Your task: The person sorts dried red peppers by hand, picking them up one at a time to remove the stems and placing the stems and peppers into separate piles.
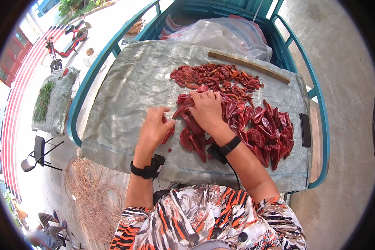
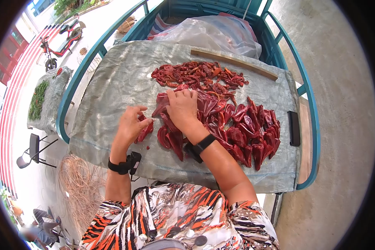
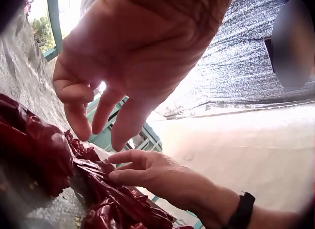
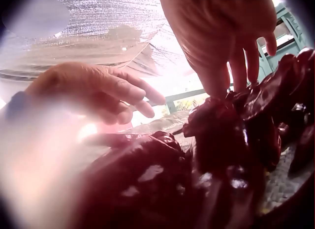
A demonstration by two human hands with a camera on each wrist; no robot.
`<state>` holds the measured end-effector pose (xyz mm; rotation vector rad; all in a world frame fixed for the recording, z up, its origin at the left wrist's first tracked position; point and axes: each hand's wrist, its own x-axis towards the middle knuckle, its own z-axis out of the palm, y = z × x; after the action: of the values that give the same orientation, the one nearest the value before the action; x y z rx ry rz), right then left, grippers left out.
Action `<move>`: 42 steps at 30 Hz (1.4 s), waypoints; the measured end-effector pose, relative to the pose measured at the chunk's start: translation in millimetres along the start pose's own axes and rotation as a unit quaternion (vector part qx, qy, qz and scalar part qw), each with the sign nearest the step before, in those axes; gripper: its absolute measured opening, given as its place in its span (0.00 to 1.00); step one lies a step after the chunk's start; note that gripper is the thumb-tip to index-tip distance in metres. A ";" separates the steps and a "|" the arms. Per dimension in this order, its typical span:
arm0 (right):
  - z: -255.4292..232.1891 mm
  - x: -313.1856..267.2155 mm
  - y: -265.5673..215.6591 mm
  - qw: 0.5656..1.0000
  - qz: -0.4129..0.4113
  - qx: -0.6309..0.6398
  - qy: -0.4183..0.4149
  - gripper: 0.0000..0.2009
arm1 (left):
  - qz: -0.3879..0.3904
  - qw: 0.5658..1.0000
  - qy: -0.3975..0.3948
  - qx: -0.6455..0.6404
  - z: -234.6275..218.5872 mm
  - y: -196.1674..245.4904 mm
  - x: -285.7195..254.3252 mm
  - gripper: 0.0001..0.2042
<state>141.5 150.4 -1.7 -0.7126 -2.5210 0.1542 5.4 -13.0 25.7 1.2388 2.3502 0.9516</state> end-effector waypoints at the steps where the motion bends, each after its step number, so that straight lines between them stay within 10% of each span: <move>1: 1.2 1.4 0.5 1.000 0.003 -0.008 -0.012 0.18 | 0.007 1.000 -0.010 -0.029 2.6 -2.9 2.6 0.25; 8: -15.6 7.8 -0.1 0.990 0.054 0.130 0.006 0.12 | 0.073 0.992 -0.025 -0.097 6.1 8.6 15.9 0.23; 14: -41.3 17.4 -17.2 0.872 0.167 0.450 -0.092 0.13 | 0.055 0.988 0.012 -0.144 27.3 -7.4 32.0 0.12; 20: 7.4 16.9 19.4 0.996 0.016 0.083 0.003 0.14 | -0.048 0.998 0.028 -0.036 3.5 -8.9 32.5 0.09; 24: 23.1 14.7 15.6 1.000 0.005 0.011 -0.029 0.14 | 0.040 0.999 0.005 -0.029 13.8 -11.4 28.5 0.11; 31: 0.6 23.6 5.1 0.991 0.043 0.110 0.055 0.14 | -0.010 0.997 0.018 -0.079 22.9 -7.0 24.5 0.21; 42: -8.8 9.2 -25.4 0.849 0.196 0.476 -0.118 0.18 | -0.096 0.909 -0.006 -0.406 21.2 2.8 30.8 0.22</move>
<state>127.5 133.1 16.1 -0.7641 -2.0460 1.5775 1.0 22.1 13.1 0.6500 1.6839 1.5967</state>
